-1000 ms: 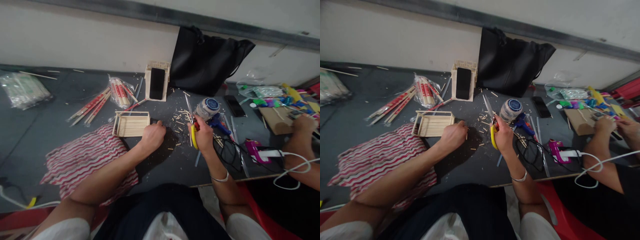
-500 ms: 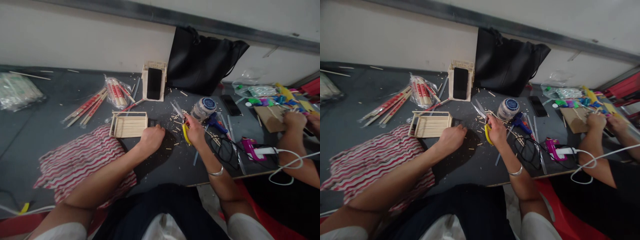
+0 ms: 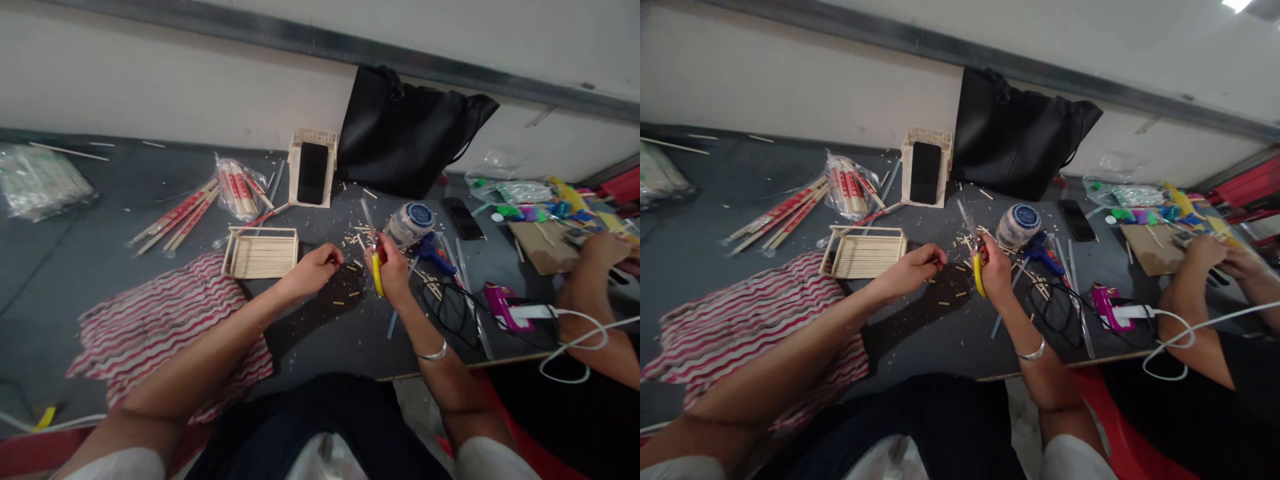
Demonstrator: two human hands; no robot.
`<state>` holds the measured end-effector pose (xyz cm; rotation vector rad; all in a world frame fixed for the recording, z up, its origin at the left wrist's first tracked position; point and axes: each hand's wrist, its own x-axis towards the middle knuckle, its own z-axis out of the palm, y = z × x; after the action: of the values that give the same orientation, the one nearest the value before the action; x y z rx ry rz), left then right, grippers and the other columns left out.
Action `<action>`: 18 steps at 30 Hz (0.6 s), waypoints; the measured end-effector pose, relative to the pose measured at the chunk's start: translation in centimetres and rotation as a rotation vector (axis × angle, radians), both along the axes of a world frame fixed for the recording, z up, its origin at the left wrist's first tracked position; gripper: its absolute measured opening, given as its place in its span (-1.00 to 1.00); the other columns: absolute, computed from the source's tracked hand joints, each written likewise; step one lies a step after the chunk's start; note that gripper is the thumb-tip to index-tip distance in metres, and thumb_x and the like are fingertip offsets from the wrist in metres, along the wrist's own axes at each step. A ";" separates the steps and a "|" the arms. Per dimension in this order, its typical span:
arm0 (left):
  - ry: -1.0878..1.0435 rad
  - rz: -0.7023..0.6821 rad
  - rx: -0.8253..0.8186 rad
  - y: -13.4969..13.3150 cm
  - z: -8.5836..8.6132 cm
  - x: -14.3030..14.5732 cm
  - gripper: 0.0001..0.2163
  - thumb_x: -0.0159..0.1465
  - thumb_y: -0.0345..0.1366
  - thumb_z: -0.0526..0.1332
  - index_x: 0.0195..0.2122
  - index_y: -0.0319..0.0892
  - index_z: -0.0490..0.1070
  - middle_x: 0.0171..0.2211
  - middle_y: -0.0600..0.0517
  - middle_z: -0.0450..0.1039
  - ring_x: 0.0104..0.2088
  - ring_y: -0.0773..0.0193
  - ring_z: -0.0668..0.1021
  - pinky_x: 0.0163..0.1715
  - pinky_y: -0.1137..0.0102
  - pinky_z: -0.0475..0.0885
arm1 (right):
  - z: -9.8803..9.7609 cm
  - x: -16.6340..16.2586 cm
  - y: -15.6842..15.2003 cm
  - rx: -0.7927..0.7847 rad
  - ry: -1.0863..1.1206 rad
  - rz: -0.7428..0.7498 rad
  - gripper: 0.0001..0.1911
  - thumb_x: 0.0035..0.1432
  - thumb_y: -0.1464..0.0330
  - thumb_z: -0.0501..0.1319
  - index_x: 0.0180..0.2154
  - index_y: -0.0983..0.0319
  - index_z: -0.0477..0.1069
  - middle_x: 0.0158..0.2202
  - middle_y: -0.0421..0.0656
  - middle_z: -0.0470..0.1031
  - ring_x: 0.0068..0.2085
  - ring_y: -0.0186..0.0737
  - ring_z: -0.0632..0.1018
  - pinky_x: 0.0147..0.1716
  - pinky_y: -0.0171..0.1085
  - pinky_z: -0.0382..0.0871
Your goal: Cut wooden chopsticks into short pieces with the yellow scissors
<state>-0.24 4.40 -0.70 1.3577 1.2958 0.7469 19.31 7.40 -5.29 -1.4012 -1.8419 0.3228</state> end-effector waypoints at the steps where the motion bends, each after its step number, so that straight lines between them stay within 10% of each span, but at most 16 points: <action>1: -0.094 0.030 -0.072 0.0 0.0 0.1 -0.79 0.05 -0.56 0.05 -0.36 -0.16 0.34 -0.45 0.13 0.34 -0.43 0.34 0.38 -0.40 0.45 0.29 | 0.4 -0.1 -0.4 -0.022 0.078 0.013 -0.61 0.17 0.34 0.17 0.04 0.25 0.43 -0.27 -0.11 0.60 -0.32 -0.21 0.58 -0.26 -0.24 0.47; 12: -0.652 0.154 -0.243 -0.1 -1.0 0.3 -0.92 0.18 -0.50 0.24 -0.31 -0.24 0.43 -0.43 0.07 0.52 -0.45 0.38 0.55 -0.29 0.39 0.50 | 2.7 -1.5 -3.1 -0.183 0.289 0.124 -0.67 0.09 0.27 0.29 -0.07 0.14 0.43 -0.38 -0.24 0.55 -0.49 -0.34 0.50 -0.43 -0.31 0.46; 18: -0.840 0.313 -0.240 -0.8 -1.4 1.1 -0.61 0.19 -0.47 0.34 0.06 -0.19 0.44 -0.19 -0.01 0.66 -0.16 0.29 0.65 0.01 0.32 0.47 | 2.3 -2.3 -3.7 -0.198 0.413 0.147 -0.67 0.08 0.29 0.27 -0.07 0.16 0.41 -0.40 -0.26 0.56 -0.46 -0.31 0.55 -0.46 -0.33 0.48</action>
<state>0.86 3.62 -2.11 0.5283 0.8692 1.1697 17.00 3.69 -2.96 -1.2172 -1.6010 0.8249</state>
